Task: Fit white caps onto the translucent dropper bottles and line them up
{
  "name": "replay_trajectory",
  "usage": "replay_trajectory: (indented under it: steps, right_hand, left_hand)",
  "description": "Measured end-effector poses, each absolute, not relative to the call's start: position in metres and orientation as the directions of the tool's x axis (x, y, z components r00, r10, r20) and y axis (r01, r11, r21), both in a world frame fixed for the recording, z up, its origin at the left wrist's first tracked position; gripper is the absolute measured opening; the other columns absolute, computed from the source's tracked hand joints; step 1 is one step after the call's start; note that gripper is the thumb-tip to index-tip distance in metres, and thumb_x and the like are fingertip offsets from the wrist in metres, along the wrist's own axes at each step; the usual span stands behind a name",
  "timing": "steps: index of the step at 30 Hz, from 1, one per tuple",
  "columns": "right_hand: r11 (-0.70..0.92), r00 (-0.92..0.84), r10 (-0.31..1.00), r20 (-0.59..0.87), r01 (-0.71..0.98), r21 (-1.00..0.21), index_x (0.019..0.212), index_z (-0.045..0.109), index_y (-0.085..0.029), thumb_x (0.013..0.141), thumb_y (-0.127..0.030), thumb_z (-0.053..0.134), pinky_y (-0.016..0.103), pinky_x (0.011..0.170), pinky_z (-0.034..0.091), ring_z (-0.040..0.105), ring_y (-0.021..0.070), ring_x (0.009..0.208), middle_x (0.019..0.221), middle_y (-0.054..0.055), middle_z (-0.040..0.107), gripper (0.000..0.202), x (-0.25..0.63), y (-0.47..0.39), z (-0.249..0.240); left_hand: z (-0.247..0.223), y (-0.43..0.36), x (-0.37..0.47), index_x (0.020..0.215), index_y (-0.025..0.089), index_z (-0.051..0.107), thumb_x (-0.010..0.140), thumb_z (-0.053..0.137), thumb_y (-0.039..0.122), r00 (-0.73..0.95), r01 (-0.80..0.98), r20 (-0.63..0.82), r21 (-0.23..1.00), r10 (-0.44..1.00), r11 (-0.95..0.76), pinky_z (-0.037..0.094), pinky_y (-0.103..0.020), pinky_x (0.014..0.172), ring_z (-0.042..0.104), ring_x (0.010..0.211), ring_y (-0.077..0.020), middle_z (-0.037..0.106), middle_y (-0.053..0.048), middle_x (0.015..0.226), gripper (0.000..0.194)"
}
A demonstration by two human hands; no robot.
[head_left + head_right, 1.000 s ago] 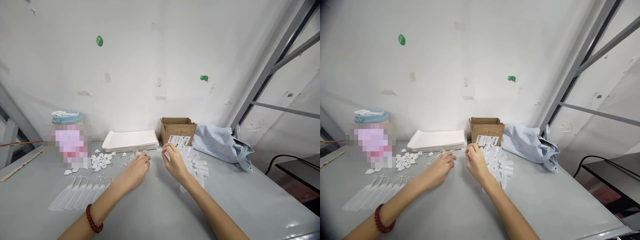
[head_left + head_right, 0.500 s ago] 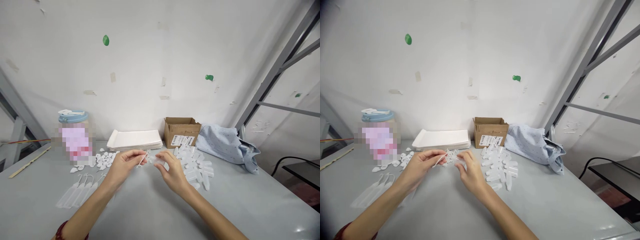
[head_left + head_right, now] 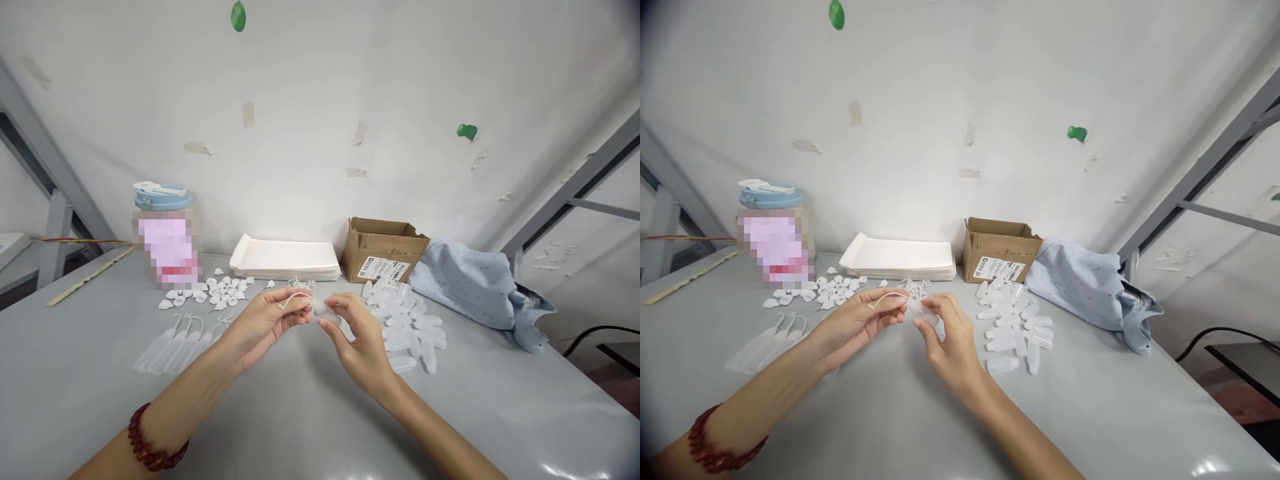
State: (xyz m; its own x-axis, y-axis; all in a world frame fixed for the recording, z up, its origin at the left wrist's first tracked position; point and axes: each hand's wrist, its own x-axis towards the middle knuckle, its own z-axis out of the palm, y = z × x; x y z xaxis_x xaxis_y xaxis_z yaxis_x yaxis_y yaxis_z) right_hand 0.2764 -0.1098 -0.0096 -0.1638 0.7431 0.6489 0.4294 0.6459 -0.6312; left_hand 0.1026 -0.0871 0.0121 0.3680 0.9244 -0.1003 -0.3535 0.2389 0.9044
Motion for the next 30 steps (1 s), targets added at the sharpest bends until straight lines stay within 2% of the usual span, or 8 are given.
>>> replay_trajectory:
  steps: [5, 10, 16, 20, 23, 28, 30]
  right_hand:
    - [0.628, -0.181, 0.769, 0.614, 0.396, -0.670, 0.101, 0.056, -0.020, 0.085, -0.014, 0.056, 0.033, 0.078, 0.052, 0.058, 0.0185, 0.089, 0.093, 0.006, 0.060, 0.017, 0.275, -0.112, -0.009]
    - [0.624, -0.207, 0.779, 0.591, 0.343, -0.702, 0.102, 0.056, -0.021, 0.085, -0.015, 0.055, 0.034, 0.079, 0.053, 0.059, 0.0179, 0.087, 0.094, 0.006, 0.060, 0.018, 0.274, -0.113, -0.010]
    - [0.458, -0.139, 0.889, 0.437, 0.264, -0.849, 0.103, 0.052, -0.022, 0.084, -0.022, 0.057, 0.032, 0.073, 0.053, 0.066, 0.0180, 0.082, 0.100, 0.006, 0.063, 0.019, 0.271, -0.118, -0.007]
    - [0.364, -0.105, 0.931, 0.350, 0.171, -0.916, 0.104, 0.052, -0.021, 0.084, -0.027, 0.058, 0.033, 0.070, 0.054, 0.067, 0.0189, 0.080, 0.100, 0.007, 0.065, 0.021, 0.270, -0.119, -0.006]
    - [0.375, -0.110, 0.926, 0.361, 0.161, -0.913, 0.107, 0.055, -0.021, 0.084, -0.027, 0.058, 0.035, 0.073, 0.054, 0.067, 0.0194, 0.082, 0.103, 0.008, 0.064, 0.024, 0.270, -0.118, -0.008]
    - [0.460, -0.129, 0.888, 0.442, 0.207, -0.863, 0.110, 0.061, -0.023, 0.085, -0.025, 0.057, 0.036, 0.074, 0.054, 0.064, 0.0201, 0.085, 0.102, 0.008, 0.062, 0.026, 0.269, -0.119, -0.010]
    - [0.437, -0.123, 0.899, 0.421, 0.166, -0.884, 0.109, 0.062, -0.024, 0.083, -0.025, 0.059, 0.035, 0.074, 0.053, 0.064, 0.0198, 0.084, 0.101, 0.007, 0.062, 0.026, 0.267, -0.119, -0.009]
  left_hand:
    - [0.009, -0.090, 0.104, 0.081, 0.019, 0.072, 0.078, 0.071, 0.026, 0.353, -0.288, -0.041, 0.946, 0.935, 0.150, 0.047, -0.019, 0.066, 0.057, 0.069, -0.0083, 0.062, 0.002, 0.076, 0.008]
    - [0.011, -0.094, 0.108, 0.080, 0.021, 0.074, 0.080, 0.067, 0.032, 0.315, -0.158, 0.024, 0.987, 0.949, 0.027, 0.044, -0.023, 0.070, 0.055, 0.080, -0.0136, 0.067, -0.002, 0.082, 0.013]
    - [0.017, -0.096, 0.110, 0.081, 0.023, 0.075, 0.081, 0.063, 0.037, 0.238, 0.026, 0.069, 0.997, 0.969, -0.077, 0.043, -0.028, 0.074, 0.055, 0.082, -0.0177, 0.070, -0.003, 0.087, 0.019]
    - [0.017, -0.098, 0.112, 0.084, 0.023, 0.075, 0.078, 0.064, 0.036, 0.237, 0.039, 0.082, 0.995, 0.968, -0.093, 0.045, -0.028, 0.075, 0.058, 0.083, -0.0187, 0.071, -0.002, 0.088, 0.018]
    - [0.016, -0.099, 0.113, 0.087, 0.024, 0.074, 0.077, 0.066, 0.035, 0.240, 0.014, 0.071, 0.997, 0.968, -0.077, 0.047, -0.027, 0.077, 0.061, 0.085, -0.0184, 0.071, -0.001, 0.090, 0.018]
    - [0.019, -0.100, 0.111, 0.081, 0.021, 0.070, 0.079, 0.065, 0.035, 0.298, 0.029, 0.077, 0.996, 0.951, -0.090, 0.048, -0.029, 0.082, 0.063, 0.088, -0.0193, 0.070, -0.001, 0.088, 0.016]
    - [0.020, -0.100, 0.111, 0.080, 0.020, 0.068, 0.078, 0.065, 0.035, 0.293, 0.056, 0.059, 0.995, 0.954, -0.078, 0.048, -0.029, 0.081, 0.063, 0.087, -0.0198, 0.070, -0.002, 0.086, 0.016]
